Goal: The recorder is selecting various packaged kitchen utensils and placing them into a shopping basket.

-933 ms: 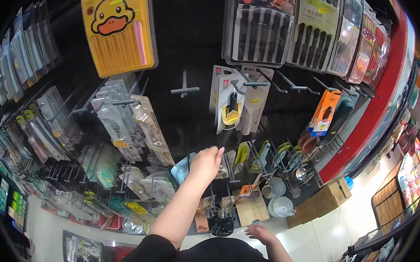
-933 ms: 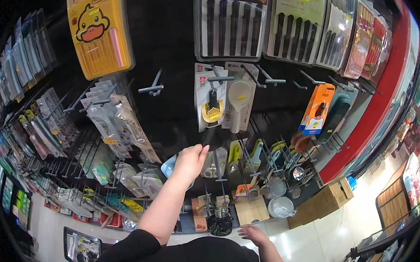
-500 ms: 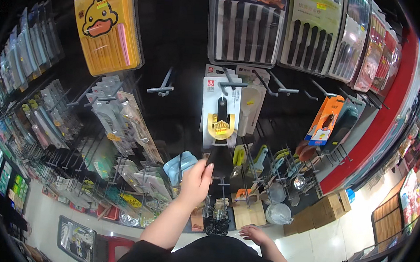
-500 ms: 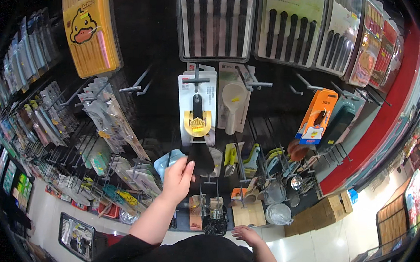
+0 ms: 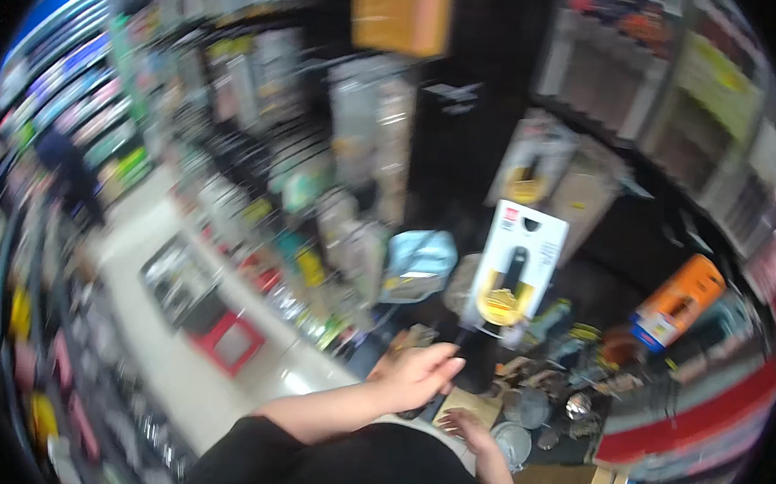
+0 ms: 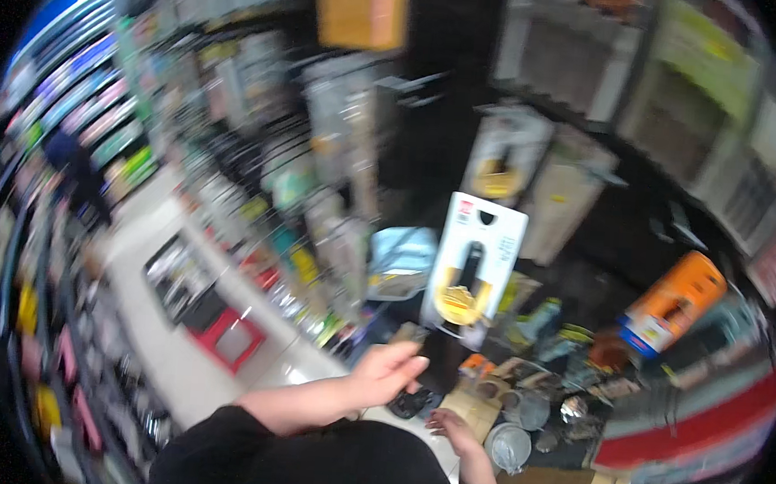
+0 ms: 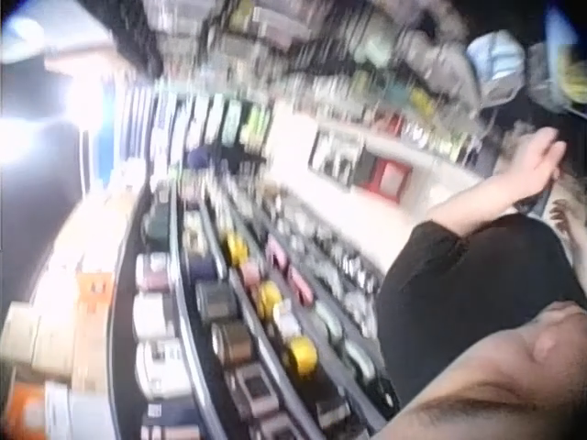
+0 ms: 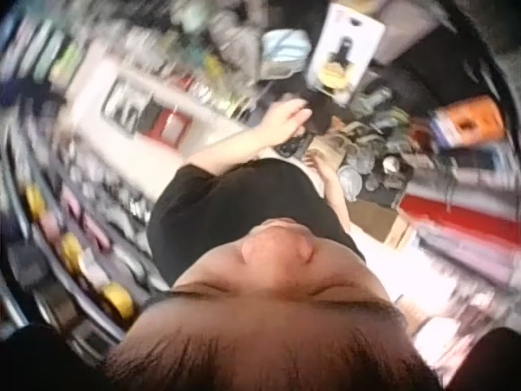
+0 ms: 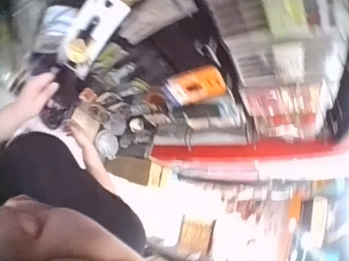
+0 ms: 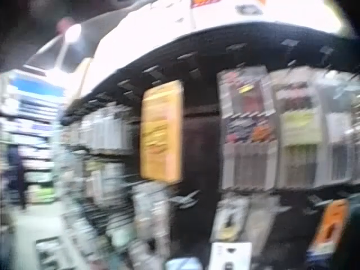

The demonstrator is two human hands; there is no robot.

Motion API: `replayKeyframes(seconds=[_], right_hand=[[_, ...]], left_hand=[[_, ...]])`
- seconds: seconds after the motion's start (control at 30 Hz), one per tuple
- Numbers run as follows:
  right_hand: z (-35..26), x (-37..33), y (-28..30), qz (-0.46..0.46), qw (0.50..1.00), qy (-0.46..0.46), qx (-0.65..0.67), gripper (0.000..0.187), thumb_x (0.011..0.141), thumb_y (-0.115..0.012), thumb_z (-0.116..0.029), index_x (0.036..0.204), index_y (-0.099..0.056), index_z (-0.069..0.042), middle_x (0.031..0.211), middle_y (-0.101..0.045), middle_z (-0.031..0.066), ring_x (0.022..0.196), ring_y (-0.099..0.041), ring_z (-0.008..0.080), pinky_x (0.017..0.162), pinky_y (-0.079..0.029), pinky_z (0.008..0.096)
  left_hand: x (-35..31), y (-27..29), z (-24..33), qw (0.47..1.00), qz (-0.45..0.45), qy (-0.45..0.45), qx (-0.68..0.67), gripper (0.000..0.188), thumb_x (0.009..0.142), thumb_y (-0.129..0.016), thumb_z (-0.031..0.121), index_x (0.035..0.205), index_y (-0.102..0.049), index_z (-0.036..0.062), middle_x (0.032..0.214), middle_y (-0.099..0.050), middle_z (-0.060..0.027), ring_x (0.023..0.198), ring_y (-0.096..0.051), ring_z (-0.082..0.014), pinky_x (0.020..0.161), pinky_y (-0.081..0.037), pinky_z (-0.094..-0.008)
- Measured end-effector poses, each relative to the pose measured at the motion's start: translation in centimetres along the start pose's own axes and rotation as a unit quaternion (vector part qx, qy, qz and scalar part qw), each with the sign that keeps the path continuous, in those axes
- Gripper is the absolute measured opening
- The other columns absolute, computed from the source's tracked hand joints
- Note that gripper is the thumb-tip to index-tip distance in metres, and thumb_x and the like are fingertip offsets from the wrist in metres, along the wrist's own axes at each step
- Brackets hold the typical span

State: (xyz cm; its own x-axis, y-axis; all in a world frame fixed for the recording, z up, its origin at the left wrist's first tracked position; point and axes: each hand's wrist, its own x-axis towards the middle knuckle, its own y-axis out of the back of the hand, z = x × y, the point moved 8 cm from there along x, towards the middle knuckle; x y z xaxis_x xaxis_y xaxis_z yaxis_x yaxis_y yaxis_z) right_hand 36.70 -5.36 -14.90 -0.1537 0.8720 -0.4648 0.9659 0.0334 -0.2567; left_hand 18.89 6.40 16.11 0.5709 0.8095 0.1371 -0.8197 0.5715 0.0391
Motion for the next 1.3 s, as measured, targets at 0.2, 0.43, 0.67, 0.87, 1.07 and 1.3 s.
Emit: replayKeyframes(seconds=[0.2, 0.43, 0.67, 0.87, 1.07, 1.3], right_hand=[[0.2, 3.5, -3.3, -0.104, 0.987, -0.067, -0.107, 0.03, 0.096, -0.043, -0.022, 0.114, -0.056, -0.002, 0.104, -0.065, 0.0112, 0.091, -0.062, 0.0197, 0.078, -0.049, 0.0323], [0.6, 6.2, -17.6, -0.267, 0.944, -0.115, -0.159, 0.037, 0.102, -0.031, -0.033, 0.115, -0.046, -0.001, 0.096, -0.064, 0.0153, 0.08, -0.064, 0.0218, 0.068, -0.05, 0.0307], [-1.7, 6.0, -36.3, -0.39, 0.905, -0.12, -0.119, 0.049, 0.102, -0.026, -0.04, 0.125, -0.035, 0.002, 0.093, -0.062, 0.0208, 0.077, -0.063, 0.0258, 0.064, -0.051, 0.0316], [1.6, 7.7, -51.3, -0.42, 0.879, -0.089, -0.207, 0.016, 0.097, -0.047, -0.018, 0.104, -0.05, -0.004, 0.079, -0.06, 0.0068, 0.061, -0.057, 0.0118, 0.052, -0.044, 0.0236], [5.1, 8.8, -63.0, -0.423, 0.868, -0.123, -0.23, 0.015, 0.095, -0.053, -0.018, 0.1, -0.052, -0.004, 0.069, -0.057, 0.0051, 0.054, -0.053, 0.0109, 0.048, -0.04, 0.0231], [8.5, 14.9, -67.8, -0.377, 0.873, -0.221, -0.218, 0.014, 0.095, -0.05, -0.015, 0.102, -0.052, -0.003, 0.07, -0.058, 0.0064, 0.052, -0.051, 0.0106, 0.047, -0.04, 0.0233]], left_hand=[[-7.9, 2.2, -3.2, 0.992, 0.076, 0.002, -0.099, 0.022, 0.1, -0.044, 0.02, 0.089, -0.051, 0.0023, 0.068, -0.051, -0.0009, 0.062, -0.053, -0.0069, 0.056, -0.041, -0.0229], [-20.1, 8.9, -12.2, 0.95, 0.255, 0.162, -0.074, 0.023, 0.099, -0.044, 0.024, 0.093, -0.053, 0.0047, 0.072, -0.06, -0.0023, 0.058, -0.049, -0.0066, 0.053, -0.036, -0.0225], [-31.6, 17.9, -17.0, 0.865, 0.433, 0.171, -0.188, 0.021, 0.098, -0.046, 0.022, 0.095, -0.054, 0.003, 0.075, -0.063, -0.0053, 0.057, -0.053, -0.0086, 0.052, -0.038, -0.022], [-40.8, 26.3, -17.6, 0.85, 0.487, 0.175, -0.095, 0.02, 0.096, -0.048, 0.017, 0.094, -0.055, -0.0019, 0.072, -0.063, -0.0088, 0.057, -0.058, -0.0131, 0.054, -0.047, -0.027], [-48.6, 33.3, -18.3, 0.825, 0.51, 0.172, -0.172, 0.022, 0.098, -0.046, 0.02, 0.094, -0.054, 0.0005, 0.074, -0.061, -0.0064, 0.061, -0.057, -0.012, 0.056, -0.046, -0.0254], [-54.1, 38.2, -21.8, 0.797, 0.51, 0.163, -0.281, 0.036, 0.101, -0.034, 0.032, 0.099, -0.056, 0.003, 0.076, -0.06, -0.003, 0.065, -0.053, -0.0083, 0.058, -0.041, -0.0207]])
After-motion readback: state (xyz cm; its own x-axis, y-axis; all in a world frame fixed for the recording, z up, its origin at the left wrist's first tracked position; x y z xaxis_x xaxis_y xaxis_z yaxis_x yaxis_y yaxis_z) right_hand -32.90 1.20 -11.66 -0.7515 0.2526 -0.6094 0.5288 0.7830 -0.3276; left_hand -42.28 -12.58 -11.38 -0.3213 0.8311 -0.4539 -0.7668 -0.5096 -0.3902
